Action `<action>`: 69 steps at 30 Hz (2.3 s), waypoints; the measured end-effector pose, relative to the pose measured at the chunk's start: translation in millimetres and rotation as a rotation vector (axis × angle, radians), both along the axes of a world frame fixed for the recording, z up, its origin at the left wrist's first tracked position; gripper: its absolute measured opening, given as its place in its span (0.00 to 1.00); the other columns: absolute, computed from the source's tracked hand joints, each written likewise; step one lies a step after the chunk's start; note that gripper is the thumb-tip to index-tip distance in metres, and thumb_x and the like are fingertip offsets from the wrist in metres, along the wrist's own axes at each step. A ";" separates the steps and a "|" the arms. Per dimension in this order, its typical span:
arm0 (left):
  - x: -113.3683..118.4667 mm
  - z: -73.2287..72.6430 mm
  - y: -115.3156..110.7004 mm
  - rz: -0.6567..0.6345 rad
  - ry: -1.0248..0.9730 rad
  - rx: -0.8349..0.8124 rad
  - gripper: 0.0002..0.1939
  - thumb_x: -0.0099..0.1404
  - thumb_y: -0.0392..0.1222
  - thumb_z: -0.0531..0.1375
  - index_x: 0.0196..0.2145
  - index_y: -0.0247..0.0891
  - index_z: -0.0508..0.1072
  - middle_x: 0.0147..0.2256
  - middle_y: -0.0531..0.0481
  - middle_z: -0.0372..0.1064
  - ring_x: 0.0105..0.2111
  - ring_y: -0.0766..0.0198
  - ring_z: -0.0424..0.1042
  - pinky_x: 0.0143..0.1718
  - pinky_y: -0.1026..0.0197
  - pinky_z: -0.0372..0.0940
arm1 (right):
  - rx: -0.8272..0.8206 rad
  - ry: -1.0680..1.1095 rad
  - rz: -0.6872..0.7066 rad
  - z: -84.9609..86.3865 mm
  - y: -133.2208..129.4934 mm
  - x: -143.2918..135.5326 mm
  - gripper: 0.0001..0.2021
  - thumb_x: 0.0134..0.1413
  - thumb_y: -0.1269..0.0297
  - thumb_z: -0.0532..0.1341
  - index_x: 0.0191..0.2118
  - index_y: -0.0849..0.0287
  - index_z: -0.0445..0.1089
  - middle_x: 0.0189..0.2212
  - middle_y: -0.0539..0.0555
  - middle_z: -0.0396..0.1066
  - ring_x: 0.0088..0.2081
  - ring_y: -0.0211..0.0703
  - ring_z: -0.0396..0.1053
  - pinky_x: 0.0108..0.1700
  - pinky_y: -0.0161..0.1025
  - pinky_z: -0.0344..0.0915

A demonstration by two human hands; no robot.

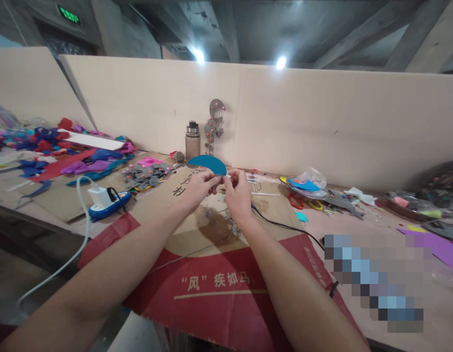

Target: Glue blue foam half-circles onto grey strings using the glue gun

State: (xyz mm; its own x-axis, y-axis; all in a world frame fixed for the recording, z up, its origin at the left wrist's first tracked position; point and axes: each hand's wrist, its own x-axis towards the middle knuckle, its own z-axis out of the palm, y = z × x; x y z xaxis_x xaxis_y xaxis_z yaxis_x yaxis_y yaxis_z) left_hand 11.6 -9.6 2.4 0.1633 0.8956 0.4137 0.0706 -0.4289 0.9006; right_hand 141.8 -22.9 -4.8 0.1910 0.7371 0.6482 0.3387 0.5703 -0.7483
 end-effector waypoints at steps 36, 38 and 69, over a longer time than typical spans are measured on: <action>3.7 3.5 1.9 -0.161 -0.428 -0.319 0.05 0.60 0.33 0.60 0.27 0.31 0.70 0.29 0.47 0.73 0.28 0.67 0.74 0.31 0.63 0.71 | -0.082 -0.001 -0.009 2.3 2.8 10.9 0.10 0.52 0.59 0.55 0.36 0.59 0.67 0.32 0.53 0.70 0.34 0.41 0.65 0.39 0.40 0.61; 3.4 4.0 1.5 -0.156 -0.424 -0.320 0.05 0.60 0.33 0.61 0.27 0.30 0.70 0.29 0.46 0.73 0.27 0.67 0.74 0.31 0.63 0.71 | -0.066 -0.049 -0.016 3.6 2.1 11.6 0.12 0.54 0.58 0.54 0.34 0.59 0.69 0.31 0.53 0.70 0.34 0.42 0.65 0.40 0.40 0.61; 11.8 -4.9 1.7 -0.138 -0.247 -0.060 0.09 0.53 0.31 0.64 0.33 0.32 0.68 0.32 0.49 0.70 0.32 0.68 0.70 0.39 0.59 0.69 | -0.094 -0.064 0.036 3.5 -1.1 4.6 0.11 0.52 0.55 0.55 0.29 0.57 0.66 0.26 0.51 0.67 0.30 0.40 0.63 0.35 0.38 0.61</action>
